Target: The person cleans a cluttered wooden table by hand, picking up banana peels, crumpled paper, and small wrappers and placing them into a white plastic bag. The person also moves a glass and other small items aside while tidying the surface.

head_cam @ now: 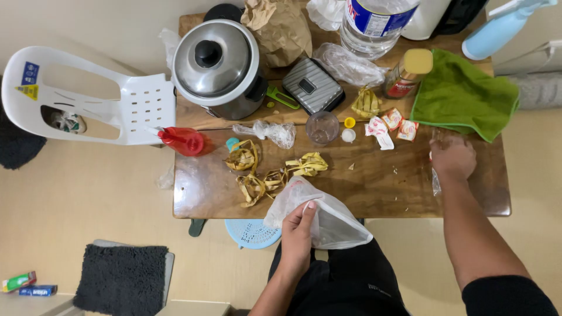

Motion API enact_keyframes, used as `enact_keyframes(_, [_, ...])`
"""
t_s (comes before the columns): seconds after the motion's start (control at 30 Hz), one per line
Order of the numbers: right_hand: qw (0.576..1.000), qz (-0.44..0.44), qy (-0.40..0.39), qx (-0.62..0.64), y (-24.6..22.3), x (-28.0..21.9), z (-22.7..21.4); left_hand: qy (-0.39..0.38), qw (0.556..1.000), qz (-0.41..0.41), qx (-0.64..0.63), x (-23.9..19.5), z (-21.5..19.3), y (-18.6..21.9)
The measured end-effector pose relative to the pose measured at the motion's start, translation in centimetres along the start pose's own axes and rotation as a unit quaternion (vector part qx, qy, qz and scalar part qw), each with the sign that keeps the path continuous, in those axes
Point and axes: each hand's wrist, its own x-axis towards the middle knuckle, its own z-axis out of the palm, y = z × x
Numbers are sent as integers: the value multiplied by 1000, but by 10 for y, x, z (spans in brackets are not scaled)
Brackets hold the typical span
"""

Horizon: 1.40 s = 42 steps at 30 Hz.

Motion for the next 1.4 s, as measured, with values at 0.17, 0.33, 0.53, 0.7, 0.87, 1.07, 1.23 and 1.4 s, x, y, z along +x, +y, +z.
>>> enact_keyframes(0.17, [999, 2, -31, -14, 4, 6, 15, 23, 999, -25, 41, -1, 15, 3])
enact_keyframes(0.33, [996, -45, -12, -72, -6, -3, 6, -1, 1000, -10, 10, 1, 19, 3])
enact_keyframes(0.53, [946, 49, -103, 302, -77, -69, -100, -14, 1000, -4, 25, 16, 6, -8])
enact_keyframes(0.7, [808, -18, -144, 570, -107, -131, -164, -34, 999, -27, -5, 33, 4, -12])
enact_keyframes(0.87, [782, -53, -169, 598, -153, -205, -188, -67, 996, -38, -51, 41, 6, -6])
enact_keyframes(1.07, [898, -266, -181, 300, -201, -249, -138, -85, 994, -9, -62, 40, 1, 15])
enact_keyframes(1.23, [939, -294, -178, 24, -226, -252, -168, -80, 996, 13, -34, 37, -14, 22])
enact_keyframes(1.4, [897, -417, -101, 104, -211, -236, -215, -25, 997, 17, -72, 45, -31, 17])
